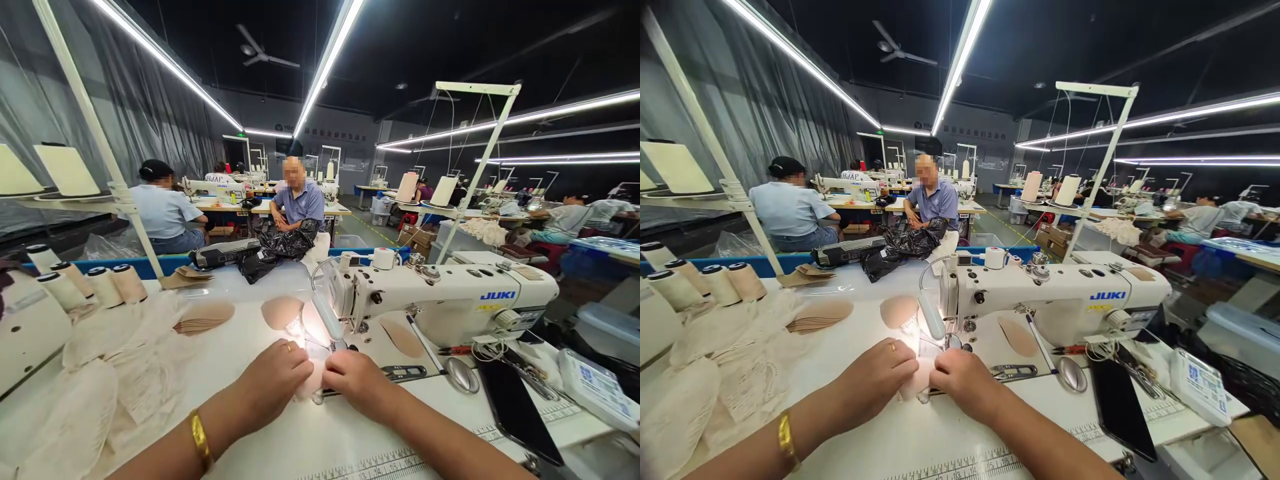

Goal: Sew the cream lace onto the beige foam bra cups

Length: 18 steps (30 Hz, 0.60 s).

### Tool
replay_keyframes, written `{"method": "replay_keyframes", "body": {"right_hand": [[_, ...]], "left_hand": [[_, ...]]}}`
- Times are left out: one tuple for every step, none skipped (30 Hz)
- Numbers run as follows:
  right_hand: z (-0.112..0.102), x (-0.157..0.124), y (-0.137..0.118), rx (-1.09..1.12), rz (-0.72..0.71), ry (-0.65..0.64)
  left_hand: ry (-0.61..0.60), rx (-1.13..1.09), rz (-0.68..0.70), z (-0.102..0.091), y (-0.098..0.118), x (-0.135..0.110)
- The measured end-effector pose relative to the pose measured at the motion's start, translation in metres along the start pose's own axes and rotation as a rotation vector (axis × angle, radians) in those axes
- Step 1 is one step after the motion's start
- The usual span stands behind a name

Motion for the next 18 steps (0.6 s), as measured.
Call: {"method": "replay_keyframes", "body": {"right_hand": [[-0.001,0.000,0.005,0.007,-0.019,-0.007],[-0.002,-0.001,0.009,0.015,-0.029,-0.011],[-0.004,-0.003,0.013,0.031,-0.033,-0.012],[-0.006,-0.004,0.016,0.057,-0.027,-0.005],[-0.010,-0.006,0.017,0.090,-0.019,0.005],[-0.013,-0.008,0.018,0.126,-0.011,0.015],[-0.017,-0.009,0.019,0.161,-0.006,0.023],[-0.021,-0.011,0.018,0.194,-0.008,0.026],[-0.024,-0.011,0.018,0.221,-0.017,0.022],[-0.027,-0.012,0.017,0.240,-0.027,0.012],[-0.029,-0.012,0.017,0.258,-0.034,-0.001],[-0.030,-0.013,0.017,0.275,-0.037,-0.013],[-0.031,-0.013,0.018,0.288,-0.035,-0.023],[-0.032,-0.013,0.019,0.298,-0.031,-0.033],[-0.032,-0.013,0.020,0.305,-0.026,-0.041],[-0.032,-0.014,0.020,0.312,-0.023,-0.047],[-0.032,-0.014,0.020,0.320,-0.022,-0.051],[-0.032,-0.015,0.021,0.329,-0.020,-0.053]], "left_hand": [[-0.028,0.006,-0.010,0.005,-0.001,0.011],[-0.051,0.006,-0.029,0.011,-0.002,0.019],[-0.067,0.002,-0.050,0.017,-0.003,0.025],[-0.066,-0.004,-0.070,0.022,-0.004,0.029],[-0.045,-0.014,-0.080,0.026,-0.003,0.030],[-0.011,-0.027,-0.079,0.028,-0.002,0.030],[0.034,-0.044,-0.070,0.029,-0.001,0.028],[0.083,-0.067,-0.053,0.029,0.000,0.026],[0.127,-0.092,-0.030,0.029,0.002,0.023],[0.160,-0.116,-0.006,0.029,0.003,0.022],[0.176,-0.131,0.014,0.029,0.005,0.021],[0.182,-0.137,0.025,0.031,0.006,0.021],[0.192,-0.136,0.028,0.032,0.007,0.022],[0.207,-0.130,0.022,0.033,0.007,0.023],[0.227,-0.122,0.012,0.034,0.008,0.025],[0.246,-0.115,0.003,0.036,0.008,0.026],[0.265,-0.109,-0.004,0.039,0.009,0.027],[0.279,-0.107,-0.009,0.041,0.010,0.029]]}}
Point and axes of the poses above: each hand's wrist, its own x-axis towards the middle knuckle, its own z-axis out of the palm, y = z × x, the point moved 7 cm from there along x, towards the middle knuckle, and after that the axes turned 4 degrees about -y, right-handed, at the moved point
